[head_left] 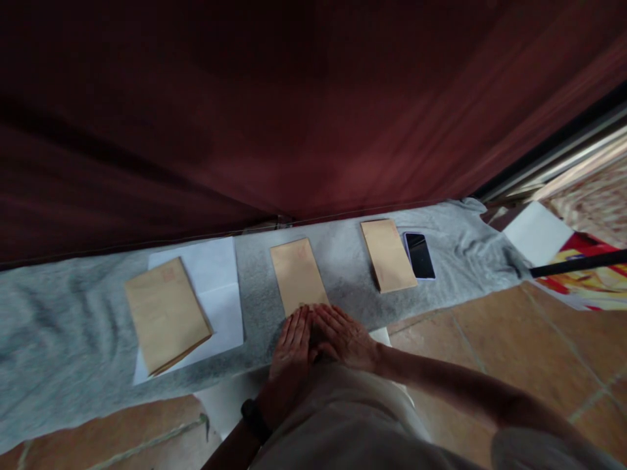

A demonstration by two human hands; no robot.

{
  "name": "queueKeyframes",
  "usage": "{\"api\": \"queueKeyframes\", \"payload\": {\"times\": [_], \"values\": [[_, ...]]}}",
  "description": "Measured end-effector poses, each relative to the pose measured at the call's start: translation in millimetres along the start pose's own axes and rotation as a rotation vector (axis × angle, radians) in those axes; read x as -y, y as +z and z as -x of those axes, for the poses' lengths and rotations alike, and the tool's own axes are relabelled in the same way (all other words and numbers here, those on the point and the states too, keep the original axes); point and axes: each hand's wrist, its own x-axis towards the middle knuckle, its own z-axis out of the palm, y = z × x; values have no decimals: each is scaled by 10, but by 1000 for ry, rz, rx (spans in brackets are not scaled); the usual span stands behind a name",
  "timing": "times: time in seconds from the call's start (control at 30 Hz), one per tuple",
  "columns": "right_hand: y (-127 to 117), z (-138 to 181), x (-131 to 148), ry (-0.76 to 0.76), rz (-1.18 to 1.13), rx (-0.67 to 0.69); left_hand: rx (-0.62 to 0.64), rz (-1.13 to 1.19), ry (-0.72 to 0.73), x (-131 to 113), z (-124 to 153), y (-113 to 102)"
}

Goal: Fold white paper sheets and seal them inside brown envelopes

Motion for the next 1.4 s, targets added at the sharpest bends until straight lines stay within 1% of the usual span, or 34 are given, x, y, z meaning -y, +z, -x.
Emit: {"api": "queueKeyframes", "payload": {"times": [0.1, 0.23, 0.33, 0.4, 0.53, 0.63, 0.7, 0.8, 0.87, 0.93, 1.03, 1.13, 1.23, 1.3, 1.4], "values": [[141, -93, 99, -44, -39, 1, 12, -15, -36, 21, 40, 16], [309, -76, 127, 7, -37, -34, 28, -39, -75, 37, 95, -42], [335, -2, 98, 43, -25, -79, 19, -19, -139, 37, 133, -123], [331, 35, 86, 78, -13, -89, 11, 44, -203, 55, 145, -173], [336, 44, 117, 134, 6, -78, -52, 300, -394, 141, 90, -207], [330, -1, 163, 163, 8, -86, -131, 511, -580, 186, -22, -169], [302, -44, 187, 180, 9, -83, -154, 645, -714, 190, -117, -147], [240, -117, 215, 205, 8, -59, -128, 815, -892, 181, -269, -174], [208, -162, 238, 220, 4, -39, -94, 892, -963, 180, -371, -241], [194, -202, 270, 240, -4, -26, -64, 932, -978, 175, -470, -339], [185, -260, 319, 294, -15, -32, -36, 957, -941, 114, -608, -509], [129, -324, 314, 355, -20, -52, -44, 987, -891, -34, -720, -672], [-15, -392, 221, 422, -73, -62, -71, 1065, -832, -181, -787, -786], [-135, -434, 135, 527, -259, -149, -100, 1115, -830, -216, -801, -814], [-253, -487, 56, 724, -630, -335, -169, 1128, -933, -173, -786, -774]]}}
